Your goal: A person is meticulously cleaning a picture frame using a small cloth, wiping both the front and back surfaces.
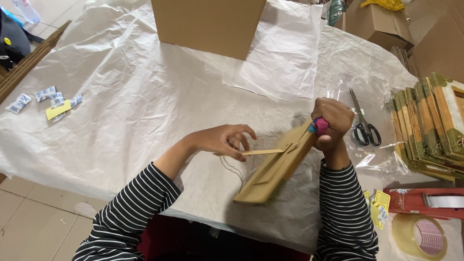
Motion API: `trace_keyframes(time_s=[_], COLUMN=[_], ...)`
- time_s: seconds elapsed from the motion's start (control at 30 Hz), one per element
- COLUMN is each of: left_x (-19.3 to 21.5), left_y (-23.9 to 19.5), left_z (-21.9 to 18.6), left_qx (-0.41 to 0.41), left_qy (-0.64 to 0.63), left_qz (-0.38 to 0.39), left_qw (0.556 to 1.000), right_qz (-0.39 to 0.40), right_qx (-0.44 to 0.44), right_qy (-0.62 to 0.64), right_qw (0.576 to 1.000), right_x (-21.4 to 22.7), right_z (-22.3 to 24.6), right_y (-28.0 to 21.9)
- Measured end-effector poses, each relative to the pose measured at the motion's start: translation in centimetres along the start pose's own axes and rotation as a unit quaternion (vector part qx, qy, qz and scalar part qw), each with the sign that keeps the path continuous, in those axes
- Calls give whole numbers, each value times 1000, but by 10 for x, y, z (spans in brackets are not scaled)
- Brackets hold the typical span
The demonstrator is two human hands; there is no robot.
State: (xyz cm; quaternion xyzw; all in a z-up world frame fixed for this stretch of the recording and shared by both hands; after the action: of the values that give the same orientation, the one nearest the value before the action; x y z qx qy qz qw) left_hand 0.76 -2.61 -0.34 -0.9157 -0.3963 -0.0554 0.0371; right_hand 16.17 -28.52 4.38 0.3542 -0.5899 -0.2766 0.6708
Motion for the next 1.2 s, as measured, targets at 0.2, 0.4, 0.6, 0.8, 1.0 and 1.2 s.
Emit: trace_keyframes(time_s=[0.2, 0.4, 0.6, 0.8, 1.0, 1.2], left_x=[7, 9, 19, 15, 33, 20], left_y=[5, 9, 20, 16, 11, 11], left_z=[9, 12, 51, 25, 40, 12], left_qx=[-104, -108, -106, -98, -59, -31], left_qy=[24, 219, 254, 185, 4, -23], left_qz=[-89, -335, -467, -407, -423, -364], left_qw=[990, 910, 840, 889, 904, 931], right_qz=[9, -39, -23, 0, 88, 122], right_qx=[-86, -139, -217, -295, -355, -374], right_qy=[-94, -127, -174, -248, -344, -342], right_qw=[992, 981, 960, 923, 865, 853], right_x=[17, 14, 6, 13, 16, 18], right_z=[-6, 27, 36, 41, 22, 24], right_y=[-9, 33, 43, 45, 36, 38])
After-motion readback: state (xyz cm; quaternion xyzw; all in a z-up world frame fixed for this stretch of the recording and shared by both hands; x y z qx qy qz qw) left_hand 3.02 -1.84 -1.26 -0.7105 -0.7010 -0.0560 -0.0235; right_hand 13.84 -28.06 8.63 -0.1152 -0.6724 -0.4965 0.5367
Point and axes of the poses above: each hand's wrist, its own y-axis towards the middle knuckle, its own x-axis out of the back of the hand, z = x × y, the point moved 2 cm from there along y, towards the middle knuckle, and after that the axes turned 11 degrees about z, right-handed, at the moved point
